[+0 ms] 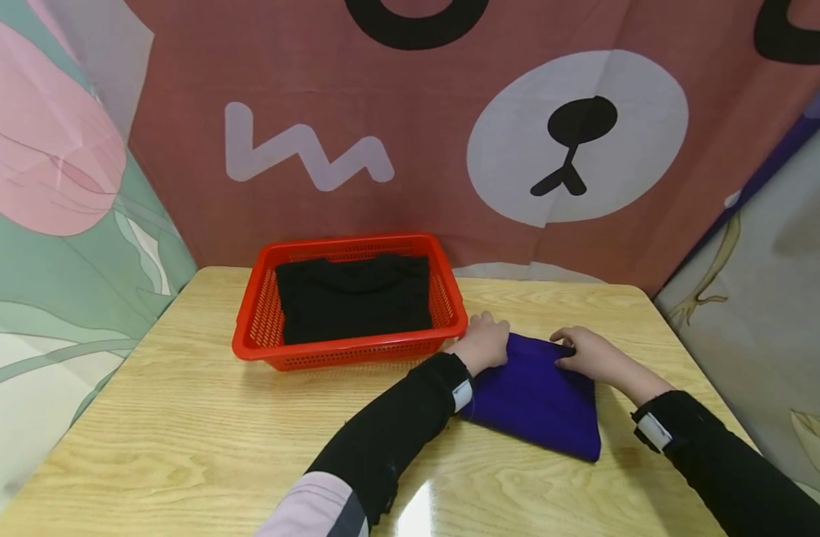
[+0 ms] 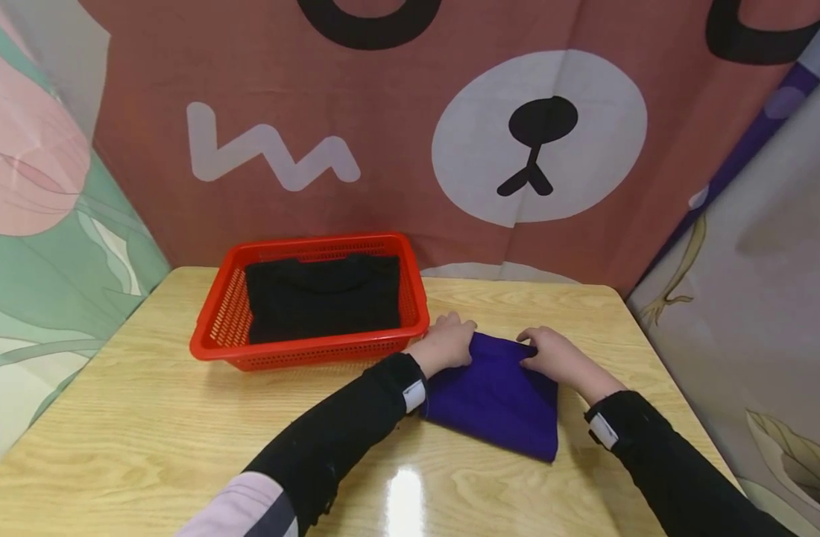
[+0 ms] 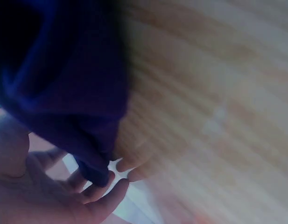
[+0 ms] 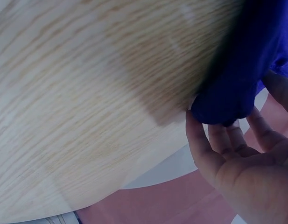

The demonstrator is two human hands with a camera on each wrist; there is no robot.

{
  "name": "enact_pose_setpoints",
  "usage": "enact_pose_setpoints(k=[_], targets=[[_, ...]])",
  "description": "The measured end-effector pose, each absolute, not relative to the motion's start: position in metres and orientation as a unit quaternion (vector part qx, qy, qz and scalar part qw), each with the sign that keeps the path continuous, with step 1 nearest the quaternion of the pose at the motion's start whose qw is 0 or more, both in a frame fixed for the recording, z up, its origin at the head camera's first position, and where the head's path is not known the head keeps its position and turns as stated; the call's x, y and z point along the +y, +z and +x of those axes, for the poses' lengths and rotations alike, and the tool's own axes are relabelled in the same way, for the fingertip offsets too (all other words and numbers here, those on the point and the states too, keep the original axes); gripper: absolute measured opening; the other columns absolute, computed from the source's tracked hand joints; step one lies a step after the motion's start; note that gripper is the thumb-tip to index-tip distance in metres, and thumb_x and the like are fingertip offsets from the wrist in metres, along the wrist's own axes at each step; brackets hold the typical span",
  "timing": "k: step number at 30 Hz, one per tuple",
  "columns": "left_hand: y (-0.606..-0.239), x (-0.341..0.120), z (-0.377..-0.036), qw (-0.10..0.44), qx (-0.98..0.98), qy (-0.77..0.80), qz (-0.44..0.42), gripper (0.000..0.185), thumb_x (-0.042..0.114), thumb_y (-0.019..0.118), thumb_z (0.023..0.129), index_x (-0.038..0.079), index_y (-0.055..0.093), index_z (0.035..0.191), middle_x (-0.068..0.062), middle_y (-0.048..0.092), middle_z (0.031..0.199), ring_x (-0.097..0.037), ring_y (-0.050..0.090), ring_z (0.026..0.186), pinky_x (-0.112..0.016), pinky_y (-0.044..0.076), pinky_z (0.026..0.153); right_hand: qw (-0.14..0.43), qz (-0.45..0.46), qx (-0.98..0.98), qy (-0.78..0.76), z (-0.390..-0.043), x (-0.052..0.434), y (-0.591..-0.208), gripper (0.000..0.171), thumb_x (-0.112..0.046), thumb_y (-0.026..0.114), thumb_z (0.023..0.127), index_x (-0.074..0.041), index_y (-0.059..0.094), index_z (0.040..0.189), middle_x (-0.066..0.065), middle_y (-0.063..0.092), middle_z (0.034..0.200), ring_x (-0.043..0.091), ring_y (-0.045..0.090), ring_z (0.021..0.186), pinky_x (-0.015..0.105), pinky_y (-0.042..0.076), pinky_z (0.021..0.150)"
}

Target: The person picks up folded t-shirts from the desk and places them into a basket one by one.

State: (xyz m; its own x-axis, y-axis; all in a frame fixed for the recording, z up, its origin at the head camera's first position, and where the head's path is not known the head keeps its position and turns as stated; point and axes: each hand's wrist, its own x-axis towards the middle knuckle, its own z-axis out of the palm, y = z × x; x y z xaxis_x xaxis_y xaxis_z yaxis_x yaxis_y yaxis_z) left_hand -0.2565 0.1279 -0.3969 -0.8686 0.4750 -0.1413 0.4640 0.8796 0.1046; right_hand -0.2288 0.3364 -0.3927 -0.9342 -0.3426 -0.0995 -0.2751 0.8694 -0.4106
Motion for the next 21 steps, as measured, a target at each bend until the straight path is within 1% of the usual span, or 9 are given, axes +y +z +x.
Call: enact_pose_setpoints(k=[4, 6, 9, 12, 16, 18, 21], targets=[[-0.3993, 0.1302, -0.2593, 0.067, 0.97, 0.045, 0.231, 0.034, 0.033, 0.073, 0.088, 0.019, 0.066, 0.118, -0.002, 0.055, 0.108, -0.02, 0.046, 0.103, -0.027, 0.036, 0.086, 0.094, -0.143, 0.963, -0.207, -0.2273, 0.3365, -0.3913, 0.046, -0.008, 0.075, 0.082, 0.012, 0.058, 0.12, 0.025, 0.061, 0.102, 0.039, 0.06, 0.093, 0.051, 0.049, 0.077], [-0.3997, 0.1309, -0.2598, 0.058, 0.97, 0.045, 0.232, 0.028, 0.031, 0.074, 0.086, 0.019, 0.069, 0.111, 0.0, 0.056, 0.102, -0.019, 0.045, 0.1, -0.027, 0.036, 0.085, 0.096, -0.137, 0.963, -0.212, -0.2269, 0.3363, -0.3912, 0.046, -0.008, 0.075, 0.082, 0.011, 0.058, 0.12, 0.025, 0.062, 0.101, 0.038, 0.062, 0.091, 0.05, 0.051, 0.076], [-0.3993, 0.1308, -0.2596, 0.041, 0.97, 0.042, 0.237, 0.025, 0.029, 0.074, 0.086, 0.018, 0.069, 0.108, 0.0, 0.057, 0.1, -0.019, 0.046, 0.099, -0.027, 0.037, 0.085, 0.093, -0.135, 0.962, -0.218, -0.227, 0.3362, -0.3916, 0.045, -0.006, 0.076, 0.081, 0.009, 0.058, 0.12, 0.022, 0.064, 0.097, 0.034, 0.063, 0.086, 0.048, 0.052, 0.073], [-0.3992, 0.1303, -0.2594, 0.024, 0.969, 0.034, 0.245, 0.024, 0.027, 0.072, 0.088, 0.017, 0.067, 0.109, -0.001, 0.057, 0.103, -0.019, 0.048, 0.101, -0.028, 0.039, 0.086, 0.083, -0.138, 0.964, -0.211, -0.2272, 0.3356, -0.3913, 0.043, -0.005, 0.077, 0.08, 0.01, 0.06, 0.116, 0.024, 0.065, 0.1, 0.039, 0.063, 0.091, 0.05, 0.052, 0.077], [-0.3999, 0.1303, -0.2573, 0.01, 0.965, 0.01, 0.264, 0.019, 0.022, 0.063, 0.094, 0.015, 0.065, 0.112, -0.001, 0.062, 0.107, -0.017, 0.054, 0.104, -0.03, 0.041, 0.089, 0.073, -0.136, 0.967, -0.201, -0.2243, 0.3344, -0.3901, 0.034, -0.006, 0.077, 0.079, 0.008, 0.064, 0.107, 0.026, 0.066, 0.102, 0.044, 0.062, 0.098, 0.054, 0.05, 0.081], [-0.3997, 0.1299, -0.2555, 0.007, 0.963, 0.004, 0.27, 0.017, 0.019, 0.058, 0.098, 0.015, 0.064, 0.113, -0.001, 0.064, 0.108, -0.017, 0.057, 0.104, -0.031, 0.043, 0.089, 0.069, -0.137, 0.967, -0.202, -0.2228, 0.3345, -0.3902, 0.029, -0.006, 0.077, 0.079, 0.005, 0.065, 0.102, 0.021, 0.067, 0.098, 0.04, 0.062, 0.093, 0.053, 0.05, 0.079], [-0.3978, 0.1283, -0.252, 0.003, 0.962, 0.004, 0.272, 0.016, 0.016, 0.054, 0.1, 0.014, 0.063, 0.113, -0.003, 0.065, 0.108, -0.018, 0.059, 0.102, -0.03, 0.046, 0.088, 0.059, -0.14, 0.966, -0.207, -0.2206, 0.3357, -0.3905, 0.021, -0.006, 0.077, 0.079, 0.0, 0.066, 0.096, 0.014, 0.066, 0.092, 0.033, 0.062, 0.087, 0.05, 0.049, 0.074]])
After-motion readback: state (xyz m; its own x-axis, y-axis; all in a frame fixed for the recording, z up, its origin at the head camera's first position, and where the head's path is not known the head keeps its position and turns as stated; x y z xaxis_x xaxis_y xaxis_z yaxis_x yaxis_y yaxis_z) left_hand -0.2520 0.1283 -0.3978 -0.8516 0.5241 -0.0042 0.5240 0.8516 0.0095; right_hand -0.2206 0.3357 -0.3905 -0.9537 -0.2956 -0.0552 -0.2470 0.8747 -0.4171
